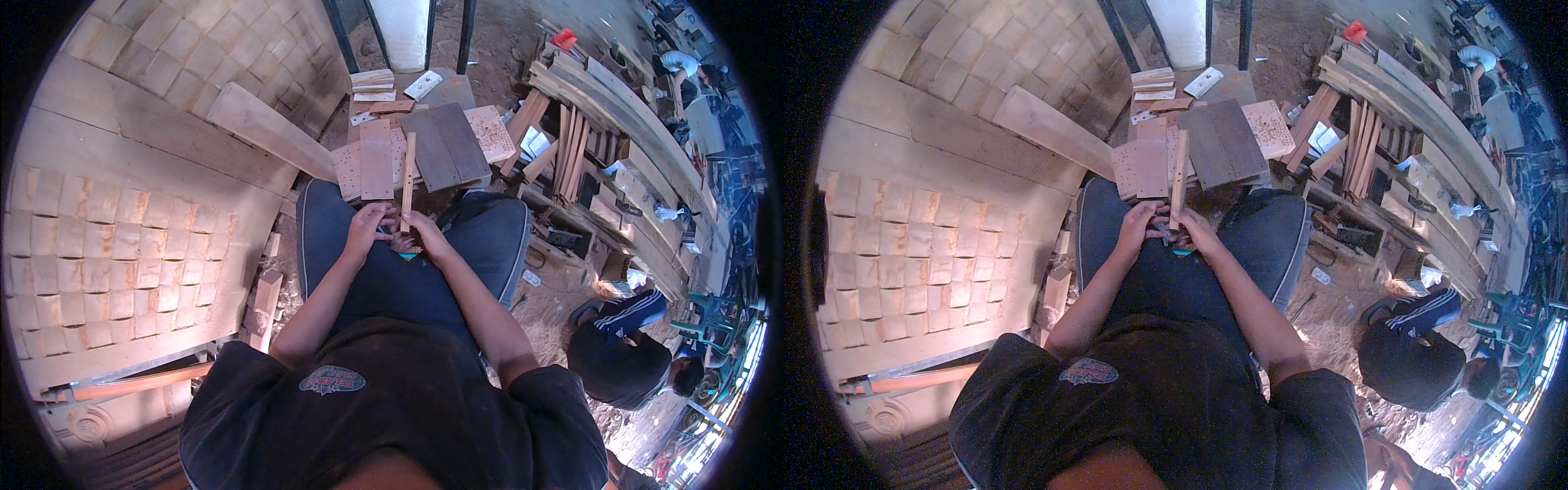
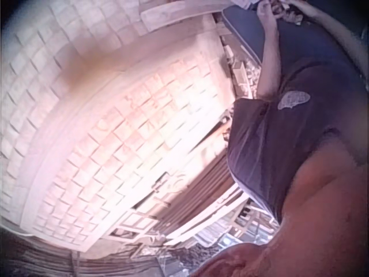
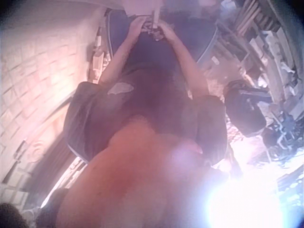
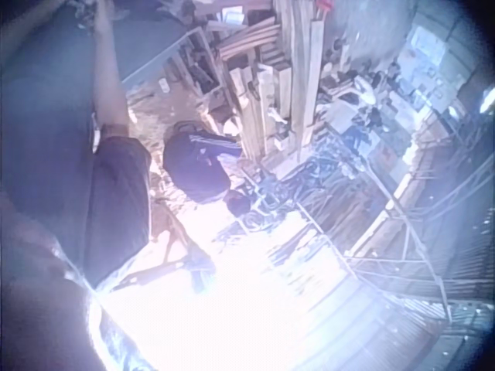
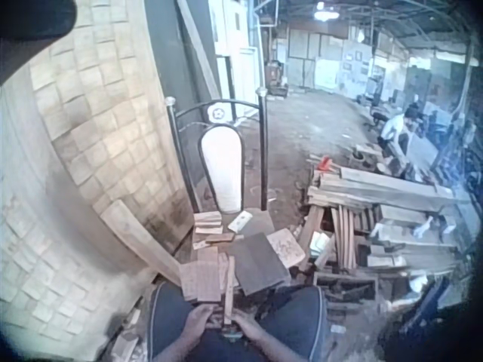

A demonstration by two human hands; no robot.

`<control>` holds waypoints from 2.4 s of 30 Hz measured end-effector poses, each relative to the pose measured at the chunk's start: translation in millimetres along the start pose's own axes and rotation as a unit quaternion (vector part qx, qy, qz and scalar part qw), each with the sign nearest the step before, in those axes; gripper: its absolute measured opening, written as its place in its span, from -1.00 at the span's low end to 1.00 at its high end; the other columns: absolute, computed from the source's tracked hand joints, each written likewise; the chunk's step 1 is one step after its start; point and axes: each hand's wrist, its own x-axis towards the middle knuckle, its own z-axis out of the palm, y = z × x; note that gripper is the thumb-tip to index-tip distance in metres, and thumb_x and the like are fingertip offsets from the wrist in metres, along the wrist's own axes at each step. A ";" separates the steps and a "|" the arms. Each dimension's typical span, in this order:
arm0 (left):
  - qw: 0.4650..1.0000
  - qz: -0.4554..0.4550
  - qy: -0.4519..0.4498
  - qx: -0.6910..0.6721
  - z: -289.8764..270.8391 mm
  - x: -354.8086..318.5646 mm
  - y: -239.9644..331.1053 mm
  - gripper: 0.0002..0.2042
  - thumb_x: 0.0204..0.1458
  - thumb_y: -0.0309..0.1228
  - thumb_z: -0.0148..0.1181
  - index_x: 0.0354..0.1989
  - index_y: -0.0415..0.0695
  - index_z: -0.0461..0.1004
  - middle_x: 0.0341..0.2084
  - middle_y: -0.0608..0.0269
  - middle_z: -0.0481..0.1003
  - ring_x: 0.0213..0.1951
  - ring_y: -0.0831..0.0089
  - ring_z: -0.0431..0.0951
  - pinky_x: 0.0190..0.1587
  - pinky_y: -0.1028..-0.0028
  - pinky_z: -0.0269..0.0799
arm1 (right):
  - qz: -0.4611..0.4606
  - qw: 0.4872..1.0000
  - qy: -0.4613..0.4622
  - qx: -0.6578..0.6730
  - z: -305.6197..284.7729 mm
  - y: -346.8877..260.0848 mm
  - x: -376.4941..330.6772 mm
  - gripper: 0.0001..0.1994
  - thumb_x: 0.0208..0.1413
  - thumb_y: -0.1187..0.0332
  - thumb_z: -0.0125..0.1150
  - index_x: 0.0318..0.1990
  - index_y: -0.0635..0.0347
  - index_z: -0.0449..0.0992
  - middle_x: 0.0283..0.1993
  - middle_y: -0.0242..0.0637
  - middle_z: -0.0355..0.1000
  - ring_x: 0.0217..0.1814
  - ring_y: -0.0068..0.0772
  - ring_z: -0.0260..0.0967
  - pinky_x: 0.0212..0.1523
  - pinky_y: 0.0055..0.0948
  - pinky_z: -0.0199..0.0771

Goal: The person aligns and fits small wooden panels together by hand while sitting on the floor, using a hammer to tap them into place and turning the boards over to check the fit.

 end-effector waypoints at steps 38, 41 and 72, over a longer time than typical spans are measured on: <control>0.996 -0.046 -0.007 0.081 -1.6 6.1 -17.9 -0.66 0.28 -0.15 -0.02 0.02 -0.13 0.45 -0.14 0.29 0.50 -0.17 0.48 0.51 -0.25 0.37 0.59 | 0.023 0.994 0.085 -0.056 -7.2 10.0 3.6 -0.59 0.16 0.07 0.20 0.04 0.15 0.44 -0.17 -0.38 0.48 -0.13 -0.49 0.42 -0.12 -0.44 0.39; 0.997 -0.041 0.000 0.072 0.9 8.2 -15.8 -0.65 0.28 -0.14 -0.03 0.03 -0.14 0.44 -0.11 0.28 0.50 -0.16 0.46 0.51 -0.25 0.36 0.59 | -0.079 0.986 0.103 -0.104 -8.7 11.9 6.7 -0.60 0.16 0.07 0.21 0.00 0.14 0.44 -0.19 -0.37 0.47 -0.10 -0.44 0.43 -0.11 -0.40 0.40; 0.997 0.003 0.065 0.040 6.6 -1.5 0.3 -0.76 0.24 -0.25 0.11 -0.37 -0.16 0.43 -0.63 0.39 0.39 -0.63 0.61 0.39 -0.56 0.54 0.39 | 0.013 0.996 0.082 -0.008 -14.3 16.0 9.2 -0.52 0.11 0.14 0.31 0.04 0.33 0.42 -0.09 -0.22 0.47 -0.05 -0.41 0.42 0.04 -0.42 0.38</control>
